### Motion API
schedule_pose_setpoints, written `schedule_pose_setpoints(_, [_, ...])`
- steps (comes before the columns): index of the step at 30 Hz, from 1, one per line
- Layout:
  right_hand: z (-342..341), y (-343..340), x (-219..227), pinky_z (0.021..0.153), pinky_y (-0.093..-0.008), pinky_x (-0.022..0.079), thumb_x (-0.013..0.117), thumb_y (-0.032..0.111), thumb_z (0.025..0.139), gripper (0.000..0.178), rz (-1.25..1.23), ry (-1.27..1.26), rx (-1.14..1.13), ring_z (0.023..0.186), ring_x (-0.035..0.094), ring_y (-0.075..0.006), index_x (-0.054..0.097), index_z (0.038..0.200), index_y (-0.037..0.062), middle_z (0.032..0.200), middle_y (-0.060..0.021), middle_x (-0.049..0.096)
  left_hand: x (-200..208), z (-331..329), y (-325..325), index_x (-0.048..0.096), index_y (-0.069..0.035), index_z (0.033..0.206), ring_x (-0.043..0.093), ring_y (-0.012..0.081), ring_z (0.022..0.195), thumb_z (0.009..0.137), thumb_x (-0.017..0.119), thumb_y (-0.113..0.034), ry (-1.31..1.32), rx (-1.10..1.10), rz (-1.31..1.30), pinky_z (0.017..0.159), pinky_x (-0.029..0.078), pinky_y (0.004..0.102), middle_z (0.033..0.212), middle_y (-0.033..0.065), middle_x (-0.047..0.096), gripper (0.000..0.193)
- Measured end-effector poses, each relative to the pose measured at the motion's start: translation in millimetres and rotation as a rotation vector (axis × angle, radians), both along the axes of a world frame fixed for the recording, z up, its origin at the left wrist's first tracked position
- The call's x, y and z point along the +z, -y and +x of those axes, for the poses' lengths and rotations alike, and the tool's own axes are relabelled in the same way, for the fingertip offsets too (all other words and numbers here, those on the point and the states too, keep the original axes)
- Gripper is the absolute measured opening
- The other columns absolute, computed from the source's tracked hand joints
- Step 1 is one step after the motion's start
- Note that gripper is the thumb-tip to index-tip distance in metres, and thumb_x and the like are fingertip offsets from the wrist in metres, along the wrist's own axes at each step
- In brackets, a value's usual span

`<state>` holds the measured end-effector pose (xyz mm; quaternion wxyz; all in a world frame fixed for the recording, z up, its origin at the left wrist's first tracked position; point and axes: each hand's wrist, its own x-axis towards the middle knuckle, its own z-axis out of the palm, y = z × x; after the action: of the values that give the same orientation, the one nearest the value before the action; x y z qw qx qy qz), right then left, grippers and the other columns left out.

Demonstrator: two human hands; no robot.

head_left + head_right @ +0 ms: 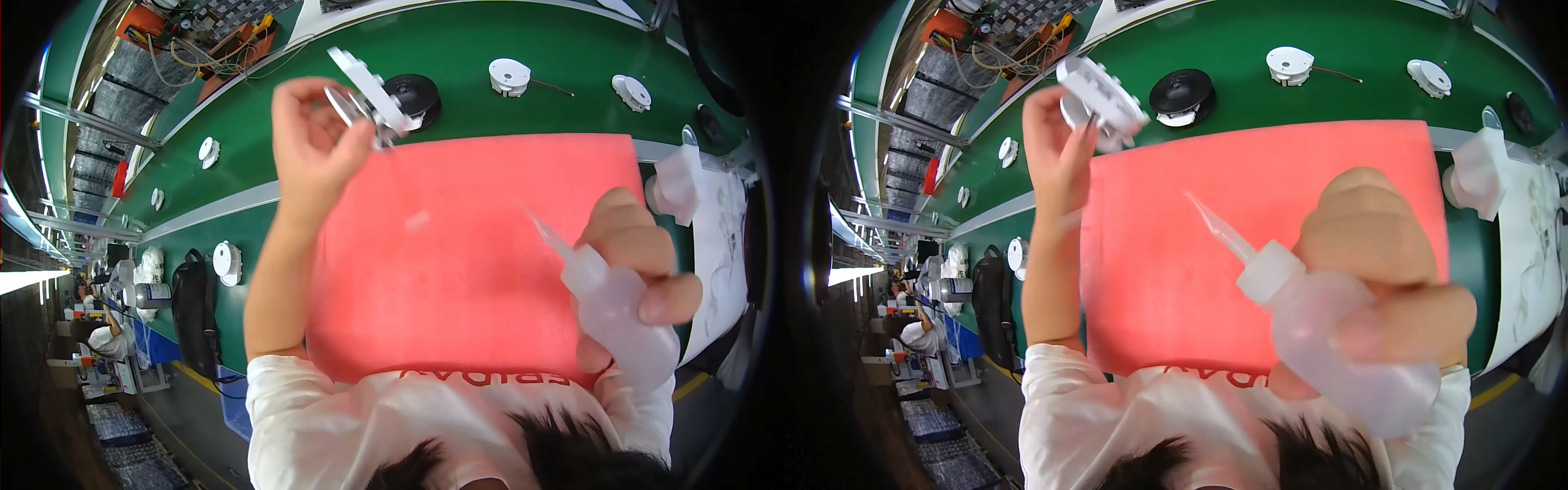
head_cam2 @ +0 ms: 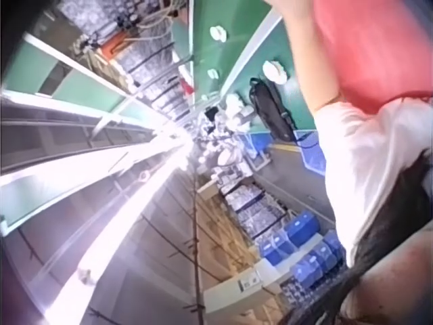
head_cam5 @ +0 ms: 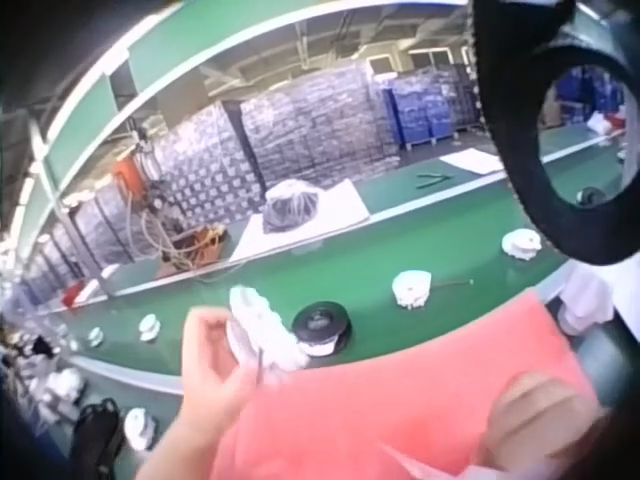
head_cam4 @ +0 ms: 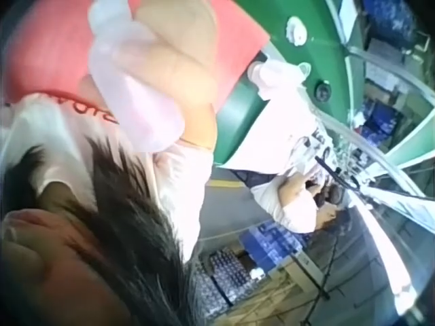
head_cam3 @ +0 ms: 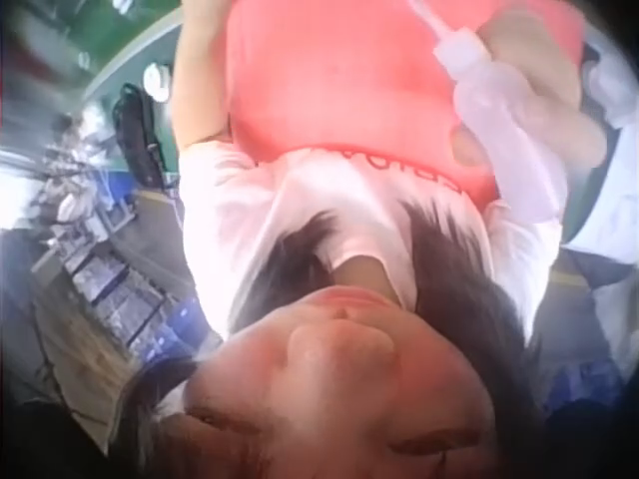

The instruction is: Applying liquid from a squeeze bottle to plastic components and assembling them on a production line.

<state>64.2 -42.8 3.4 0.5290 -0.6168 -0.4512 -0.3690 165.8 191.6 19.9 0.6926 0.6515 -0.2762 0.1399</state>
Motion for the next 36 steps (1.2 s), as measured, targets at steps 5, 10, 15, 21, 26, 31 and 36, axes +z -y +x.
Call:
schedule_pose_setpoints(5, [-12.7, -9.4, 10.1, 0.052, -0.0335, 0.032, 0.065, 0.036, 0.073, 0.045, -0.046, -0.005, -0.031, 0.058, 0.045, -0.0204, 0.036, 0.101, 0.0165, 0.081, -0.0089, 0.049, -23.4, -46.2, 16.7, 0.034, 0.002, 0.099, 0.054, 0.0148, 0.079, 0.067, 0.064, -0.004, -0.223, -0.205, -0.137, 0.071, 0.047, 0.0271, 0.092, 0.0118, 0.046, 0.045])
schedule_pose_setpoints(10, [-12.6, -13.1, 11.0, 0.049, -0.0327, 0.031, 0.065, 0.036, 0.073, 0.044, -0.203, -0.043, -0.033, 0.057, 0.045, -0.0207, 0.036, 0.099, 0.0158, 0.079, -0.0104, 0.049, -37.0, -60.0, 14.0, 0.034, 0.001, 0.098, 0.052, 0.0137, 0.076, 0.063, 0.072, -0.022, -0.056, -0.242, 0.131, 0.069, 0.046, 0.0262, 0.089, 0.0101, 0.044, 0.057])
schedule_pose_setpoints(15, [-12.9, -11.3, 13.6, 0.048, -0.0328, 0.031, 0.065, 0.037, 0.073, 0.045, -0.252, -0.064, -0.011, 0.056, 0.043, -0.0209, 0.036, 0.098, 0.0147, 0.078, -0.0114, 0.048, -40.7, -62.4, 15.9, 0.034, 0.001, 0.098, 0.05, 0.0144, 0.078, 0.061, 0.072, -0.02, -0.051, -0.284, 0.132, 0.071, 0.046, 0.0273, 0.089, 0.0101, 0.043, 0.058])
schedule_pose_setpoints(21, [-14.1, -13.5, 9.7, 0.047, -0.0334, 0.03, 0.062, 0.037, 0.074, 0.044, -0.24, -0.086, -0.064, 0.056, 0.042, -0.0212, 0.035, 0.099, 0.0143, 0.077, -0.0129, 0.048, -39.3, -63.8, 15.7, 0.033, 0.001, 0.098, 0.049, 0.0145, 0.077, 0.058, 0.068, -0.013, 0.004, -0.313, 0.21, 0.073, 0.045, 0.0278, 0.09, 0.0104, 0.042, 0.055])
schedule_pose_setpoints(26, [-19.3, -12.6, 11.5, 0.048, -0.0337, 0.031, 0.06, 0.034, 0.076, 0.04, -0.229, -0.111, -0.119, 0.055, 0.041, -0.0212, 0.035, 0.1, 0.0152, 0.077, -0.0126, 0.047, -37.4, -65.7, 19.1, 0.032, 0.001, 0.099, 0.05, 0.0153, 0.079, 0.061, 0.069, -0.014, -0.013, -0.312, 0.205, 0.073, 0.045, 0.0281, 0.09, 0.0107, 0.043, 0.055])
schedule_pose_setpoints(31, [-22.7, -14.9, 10.9, 0.048, -0.0335, 0.031, 0.065, 0.023, 0.069, 0.043, -0.21, -0.139, -0.115, 0.054, 0.04, -0.0209, 0.036, 0.1, 0.0153, 0.076, -0.0116, 0.048, -37.0, -69.5, 21.3, 0.031, 0.001, 0.099, 0.052, 0.0159, 0.081, 0.064, 0.069, -0.016, -0.139, -0.325, 0.053, 0.071, 0.046, 0.0283, 0.091, 0.0109, 0.043, 0.054])
schedule_pose_setpoints(36, [-28.8, -20.6, 8.5, 0.047, -0.0329, 0.03, 0.066, 0.014, 0.061, 0.048, -0.165, -0.164, -0.168, 0.052, 0.039, -0.0203, 0.039, 0.1, 0.015, 0.075, -0.0103, 0.048, -35.9, -71.6, 24.9, 0.031, 0.002, 0.099, 0.051, 0.0145, 0.08, 0.068, 0.065, -0.013, -0.237, -0.336, -0.03, 0.071, 0.046, 0.028, 0.092, 0.0118, 0.043, 0.049])
